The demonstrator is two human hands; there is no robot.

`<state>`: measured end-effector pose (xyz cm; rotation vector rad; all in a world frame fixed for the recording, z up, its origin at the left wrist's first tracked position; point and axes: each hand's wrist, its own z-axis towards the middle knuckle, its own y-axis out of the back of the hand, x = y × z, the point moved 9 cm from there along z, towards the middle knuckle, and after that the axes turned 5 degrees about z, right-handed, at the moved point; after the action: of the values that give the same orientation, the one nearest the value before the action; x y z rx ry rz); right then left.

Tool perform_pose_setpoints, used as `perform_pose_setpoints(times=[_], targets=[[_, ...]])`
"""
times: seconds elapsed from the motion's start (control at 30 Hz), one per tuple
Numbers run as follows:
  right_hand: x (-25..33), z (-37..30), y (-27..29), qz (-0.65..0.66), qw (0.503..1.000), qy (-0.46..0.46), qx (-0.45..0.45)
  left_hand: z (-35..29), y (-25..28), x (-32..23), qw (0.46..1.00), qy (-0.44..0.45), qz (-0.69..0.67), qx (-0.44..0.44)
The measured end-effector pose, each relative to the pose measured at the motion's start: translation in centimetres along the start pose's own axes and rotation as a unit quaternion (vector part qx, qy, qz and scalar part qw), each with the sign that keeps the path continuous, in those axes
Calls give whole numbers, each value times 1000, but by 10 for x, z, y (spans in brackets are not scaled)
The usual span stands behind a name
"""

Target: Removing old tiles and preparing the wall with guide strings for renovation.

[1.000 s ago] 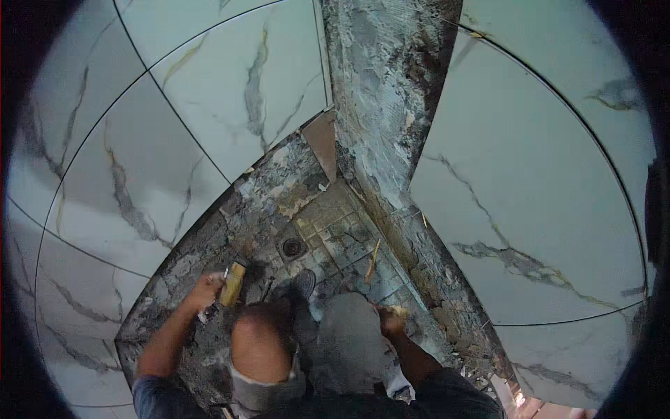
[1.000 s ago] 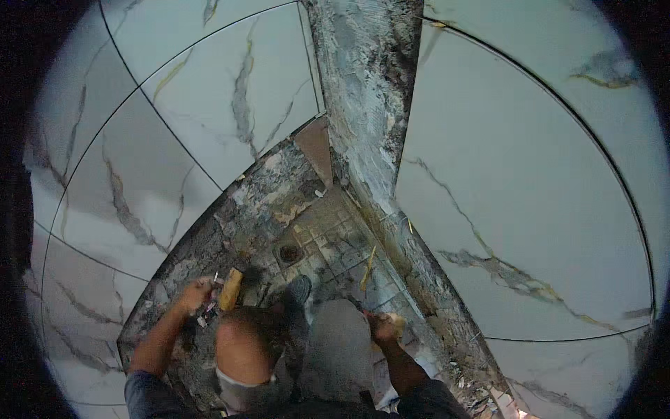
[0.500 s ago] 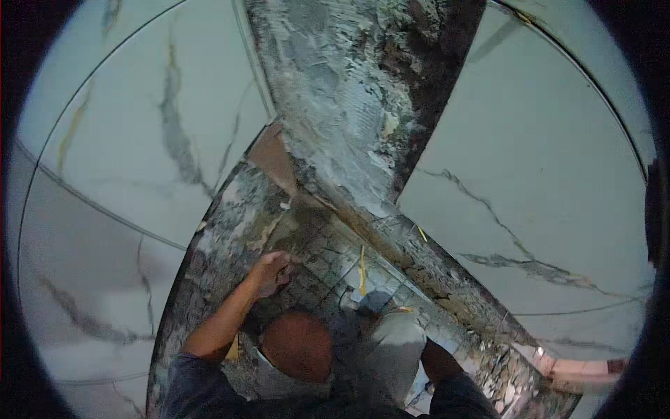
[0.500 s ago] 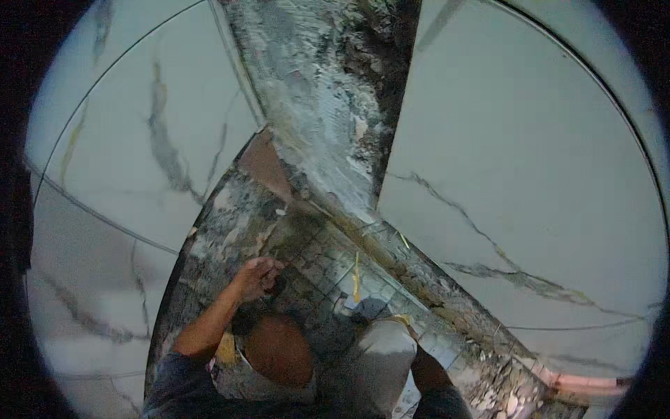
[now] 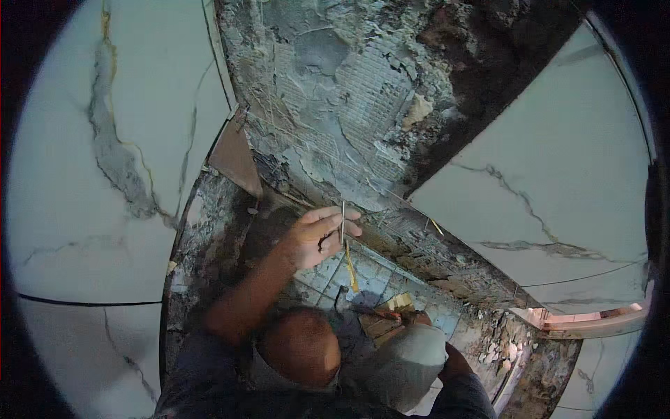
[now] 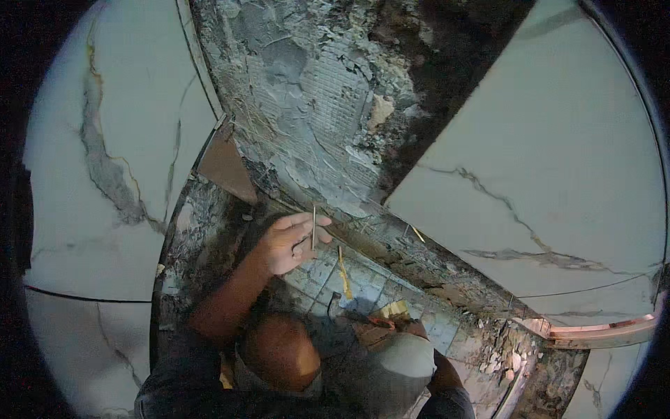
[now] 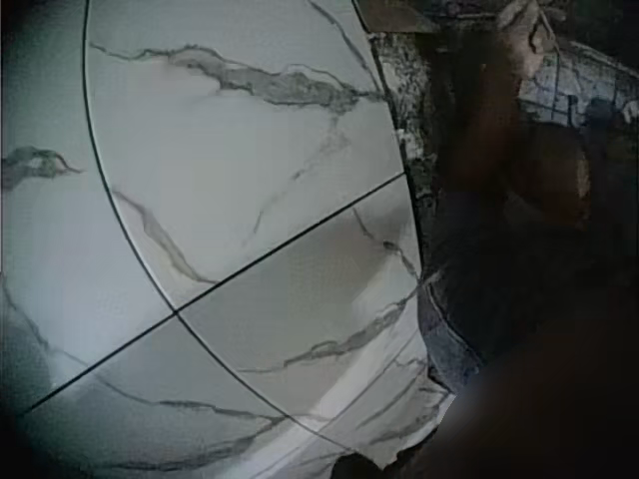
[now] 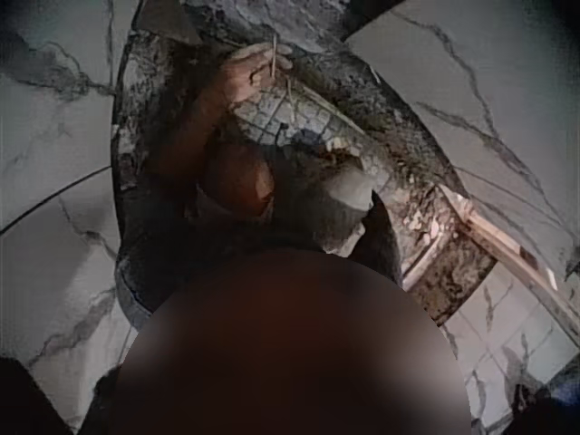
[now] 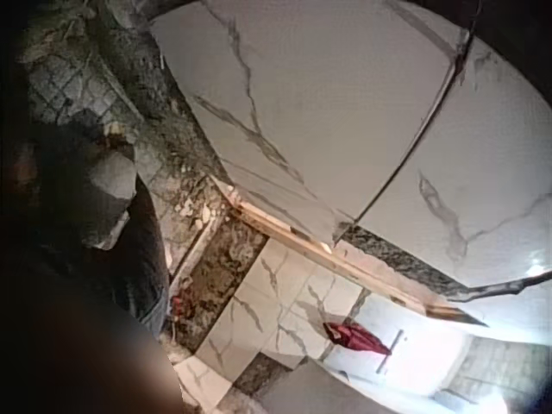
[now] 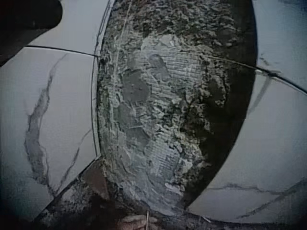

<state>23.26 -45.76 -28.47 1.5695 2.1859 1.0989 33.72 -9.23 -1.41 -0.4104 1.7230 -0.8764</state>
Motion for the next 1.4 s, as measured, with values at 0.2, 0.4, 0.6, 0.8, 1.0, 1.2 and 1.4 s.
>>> perform_pose_setpoints(times=[0.2,0.4,0.6,0.8,1.0,1.2,1.4], targets=[[14,2,1,-25,999,34,-28,-1,-12,-4,999,-11,-44,16],[30,-3,12,-45,982,90,-162,11,2,13,1000,1,16,17],[33,7,23,-92,988,70,-97,50,22,20,995,21,75,-69],[25,-33,32,-80,988,53,-122,75,10,11,999,16,46,-14],[62,-82,101,-18,979,63,-192,79,12,4,997,30,65,8],[69,-102,125,-8,989,35,-147,84,8,0,997,39,69,4],[112,-139,180,128,919,198,-317,86,6,-2,997,57,44,29]])
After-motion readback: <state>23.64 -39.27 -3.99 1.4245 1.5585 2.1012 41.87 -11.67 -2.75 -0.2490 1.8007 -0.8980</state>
